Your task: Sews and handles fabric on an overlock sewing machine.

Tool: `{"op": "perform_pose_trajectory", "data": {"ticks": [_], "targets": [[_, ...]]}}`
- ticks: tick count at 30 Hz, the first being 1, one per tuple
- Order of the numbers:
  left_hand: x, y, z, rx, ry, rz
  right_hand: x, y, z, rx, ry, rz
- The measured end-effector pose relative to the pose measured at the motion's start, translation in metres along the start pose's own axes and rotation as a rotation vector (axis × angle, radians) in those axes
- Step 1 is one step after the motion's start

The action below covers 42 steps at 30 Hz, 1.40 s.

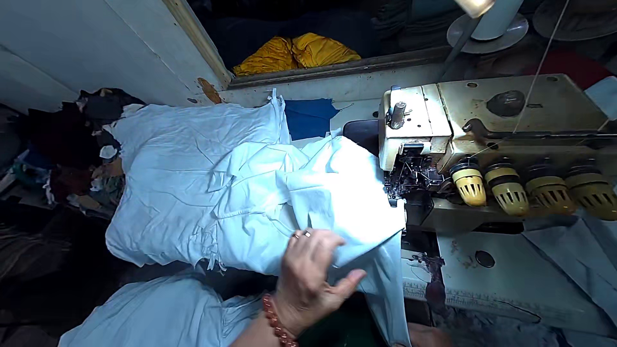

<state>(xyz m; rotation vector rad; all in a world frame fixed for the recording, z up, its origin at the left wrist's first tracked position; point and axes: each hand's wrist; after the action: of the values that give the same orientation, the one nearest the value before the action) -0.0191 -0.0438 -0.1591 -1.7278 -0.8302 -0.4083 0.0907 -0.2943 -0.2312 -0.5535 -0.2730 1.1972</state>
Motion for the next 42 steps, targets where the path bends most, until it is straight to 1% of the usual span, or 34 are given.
{"op": "perform_pose_trajectory", "data": {"ticks": [2,3,5,6,7,8,9,10,11,12,13,14,15,17,18,20,21,22,24,26,28,31,34,37,40,42], "targets": [[-0.018,0.026,0.000,0.099,0.012,-0.014,0.003,-0.002,0.000,-0.009,-0.027,0.052],[-0.019,0.031,0.005,0.096,-0.021,-0.026,0.005,-0.004,-0.001,-0.024,-0.040,0.070],[-0.007,0.021,0.012,-0.038,-0.108,-0.007,0.008,-0.010,0.001,-0.017,-0.045,0.044],[0.003,0.009,0.014,-0.156,-0.141,0.043,0.008,-0.014,0.003,0.024,-0.043,-0.018],[0.015,-0.006,0.018,-0.285,-0.165,0.132,0.012,-0.019,0.006,0.097,-0.044,-0.123],[0.026,-0.020,0.023,-0.405,-0.183,0.251,0.018,-0.024,0.009,0.195,-0.040,-0.243],[0.037,-0.032,0.027,-0.469,-0.191,0.378,0.026,-0.029,0.011,0.296,-0.031,-0.347],[0.044,-0.039,0.030,-0.421,-0.191,0.470,0.036,-0.033,0.012,0.403,-0.030,-0.412],[0.048,-0.043,0.029,-0.263,-0.166,0.498,0.047,-0.034,0.012,0.509,-0.043,-0.444],[0.048,-0.041,0.024,-0.066,-0.129,0.442,0.057,-0.033,0.011,0.593,-0.061,-0.453],[0.047,-0.038,0.015,0.059,-0.112,0.343,0.065,-0.029,0.012,0.657,-0.072,-0.440],[0.045,-0.033,0.005,0.071,-0.123,0.247,0.068,-0.027,0.015,0.707,-0.069,-0.406],[0.042,-0.028,-0.005,-0.016,-0.143,0.172,0.067,-0.027,0.020,0.752,-0.058,-0.354],[0.027,-0.016,-0.021,-0.287,-0.214,0.128,0.058,-0.029,0.032,0.823,-0.042,-0.243],[0.017,-0.008,-0.026,-0.329,-0.236,0.124,0.052,-0.029,0.035,0.849,-0.056,-0.198],[0.003,0.009,-0.028,-0.197,-0.214,0.092,0.044,-0.028,0.033,0.861,-0.127,-0.124],[-0.001,0.018,-0.025,-0.108,-0.176,0.043,0.042,-0.025,0.030,0.851,-0.155,-0.108],[-0.002,0.026,-0.023,-0.037,-0.137,-0.014,0.041,-0.022,0.027,0.825,-0.158,-0.111],[-0.003,0.037,-0.017,0.048,-0.079,-0.103,0.037,-0.017,0.023,0.713,-0.103,-0.143],[-0.006,0.039,-0.013,0.081,-0.054,-0.120,0.033,-0.016,0.016,0.607,-0.072,-0.166],[-0.008,0.035,-0.010,0.071,-0.071,-0.112,0.029,-0.020,0.008,0.592,-0.079,-0.164],[-0.005,0.020,-0.006,-0.046,-0.136,-0.055,0.025,-0.026,0.003,0.593,-0.059,-0.202],[0.004,0.002,-0.007,-0.206,-0.244,0.014,0.031,-0.032,0.012,0.675,-0.016,-0.272],[0.017,0.005,-0.010,-0.343,-0.375,-0.031,0.050,-0.034,0.023,0.768,-0.018,-0.349],[0.028,0.019,-0.005,-0.282,-0.391,-0.087,0.070,-0.032,0.033,0.767,-0.042,-0.411],[0.037,0.013,0.004,-0.258,-0.389,-0.021,0.078,-0.028,0.033,0.684,-0.064,-0.489]]}}
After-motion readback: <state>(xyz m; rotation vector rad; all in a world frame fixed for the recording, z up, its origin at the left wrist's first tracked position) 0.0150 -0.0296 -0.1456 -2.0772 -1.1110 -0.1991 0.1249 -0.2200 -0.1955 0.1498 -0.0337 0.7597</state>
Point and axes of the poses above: each hand's wrist, its own x-axis towards the middle knuckle, its own y-axis out of the palm, z = x × y, and after that the axes turned 5 degrees about -z, right-handed
